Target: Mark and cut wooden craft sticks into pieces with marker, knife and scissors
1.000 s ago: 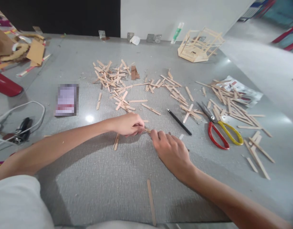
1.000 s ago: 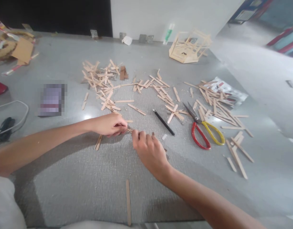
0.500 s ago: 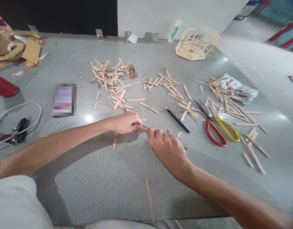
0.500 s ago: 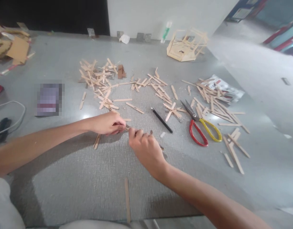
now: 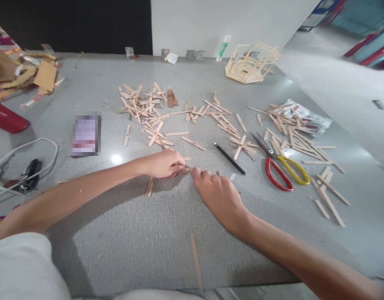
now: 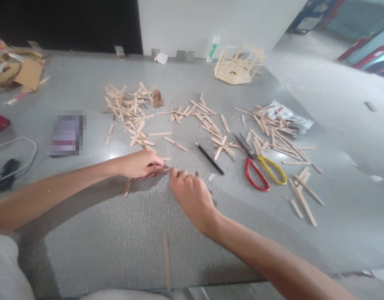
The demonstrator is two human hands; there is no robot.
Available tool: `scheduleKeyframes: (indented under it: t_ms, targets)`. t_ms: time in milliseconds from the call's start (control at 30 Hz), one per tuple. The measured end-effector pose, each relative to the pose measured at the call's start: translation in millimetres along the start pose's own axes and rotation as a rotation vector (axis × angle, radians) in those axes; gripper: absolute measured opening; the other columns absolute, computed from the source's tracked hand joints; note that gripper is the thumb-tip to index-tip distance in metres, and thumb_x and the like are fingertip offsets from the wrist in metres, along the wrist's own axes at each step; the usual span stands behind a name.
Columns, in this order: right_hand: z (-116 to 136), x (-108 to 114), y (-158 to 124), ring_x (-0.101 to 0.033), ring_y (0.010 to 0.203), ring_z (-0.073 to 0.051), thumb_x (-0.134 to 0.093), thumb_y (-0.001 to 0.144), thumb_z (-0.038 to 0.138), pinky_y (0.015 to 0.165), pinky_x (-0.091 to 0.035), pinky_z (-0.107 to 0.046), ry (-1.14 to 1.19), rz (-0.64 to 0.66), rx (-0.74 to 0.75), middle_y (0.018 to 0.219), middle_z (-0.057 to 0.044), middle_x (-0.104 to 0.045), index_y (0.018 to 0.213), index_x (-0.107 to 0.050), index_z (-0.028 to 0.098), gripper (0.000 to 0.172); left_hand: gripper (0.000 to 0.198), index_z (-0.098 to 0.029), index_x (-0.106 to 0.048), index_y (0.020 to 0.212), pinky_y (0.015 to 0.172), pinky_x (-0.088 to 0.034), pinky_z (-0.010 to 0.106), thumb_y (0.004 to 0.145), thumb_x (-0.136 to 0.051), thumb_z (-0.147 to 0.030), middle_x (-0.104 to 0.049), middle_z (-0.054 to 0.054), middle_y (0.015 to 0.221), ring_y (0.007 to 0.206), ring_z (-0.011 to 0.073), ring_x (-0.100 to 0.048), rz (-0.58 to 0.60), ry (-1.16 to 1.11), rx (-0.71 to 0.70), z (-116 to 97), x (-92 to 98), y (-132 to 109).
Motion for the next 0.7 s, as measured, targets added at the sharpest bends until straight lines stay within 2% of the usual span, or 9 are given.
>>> scheduleKeyframes:
  t_ms: [267, 467, 567, 633, 700]
  targets:
    - [-1, -7, -3, -0.063, 0.052, -0.015, -0.042, 0.096, -0.003, 0.049, -0.027, -0.030, 0.001, -0.073, -0.026, 0.067, -0.005, -0.067, 0.088, -0.060, 0.018, 0.029, 0.038, -0.018, -0.055, 0.067, 0.054, -0.043, 0.024, 0.104, -0.046, -0.022, -0.063, 0.002, 0.056, 0.047, 0.0105, -0.057, 0.053, -0.025, 0.104, -3, 2.6, -4]
    - [-8, -7, -7, -0.064, 0.055, -0.015, -0.042, 0.100, -0.001, 0.052, -0.029, -0.030, 0.051, -0.154, -0.026, 0.070, -0.003, -0.068, 0.097, -0.064, 0.016, 0.027, 0.033, -0.016, -0.060, 0.074, 0.056, -0.043, 0.024, 0.103, -0.045, -0.021, -0.067, 0.003, 0.062, 0.048, 0.0099, -0.059, -0.009, -0.045, 0.159, 0, 10.5, -4]
    - [-22, -10, -8, -0.062, 0.051, -0.015, -0.045, 0.108, 0.019, 0.048, -0.023, -0.030, 0.172, -0.206, -0.077, 0.068, -0.002, -0.069, 0.096, -0.064, 0.017, 0.023, 0.025, -0.016, -0.062, 0.081, 0.054, -0.042, 0.023, 0.100, -0.046, -0.018, -0.067, 0.002, 0.066, 0.047, 0.0096, -0.059, -0.031, -0.074, 0.178, 1, 16.5, -4]
    - [-33, -12, -9, -0.062, 0.049, -0.015, -0.043, 0.111, 0.035, 0.046, -0.020, -0.030, 0.246, -0.247, -0.136, 0.069, -0.003, -0.070, 0.095, -0.065, 0.017, 0.033, 0.024, -0.016, -0.061, 0.080, 0.054, -0.043, 0.023, 0.099, -0.047, -0.018, -0.066, 0.002, 0.066, 0.047, 0.0093, -0.058, -0.041, -0.094, 0.178, 1, 19.8, -4]
    - [-41, -11, -9, -0.064, 0.052, -0.016, -0.042, 0.111, 0.042, 0.046, -0.022, -0.028, 0.313, -0.298, -0.187, 0.073, -0.004, -0.072, 0.098, -0.066, 0.015, 0.038, 0.025, -0.016, -0.061, 0.079, 0.054, -0.043, 0.023, 0.100, -0.048, -0.020, -0.065, 0.001, 0.065, 0.048, 0.0092, -0.058, -0.044, -0.115, 0.173, 0, 21.7, -4]
Point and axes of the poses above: each hand's wrist, its own y-axis towards the middle knuckle, its own x-axis out of the back of the hand, z = x × y, the point moved 5 cm from there along y, towards the middle knuckle
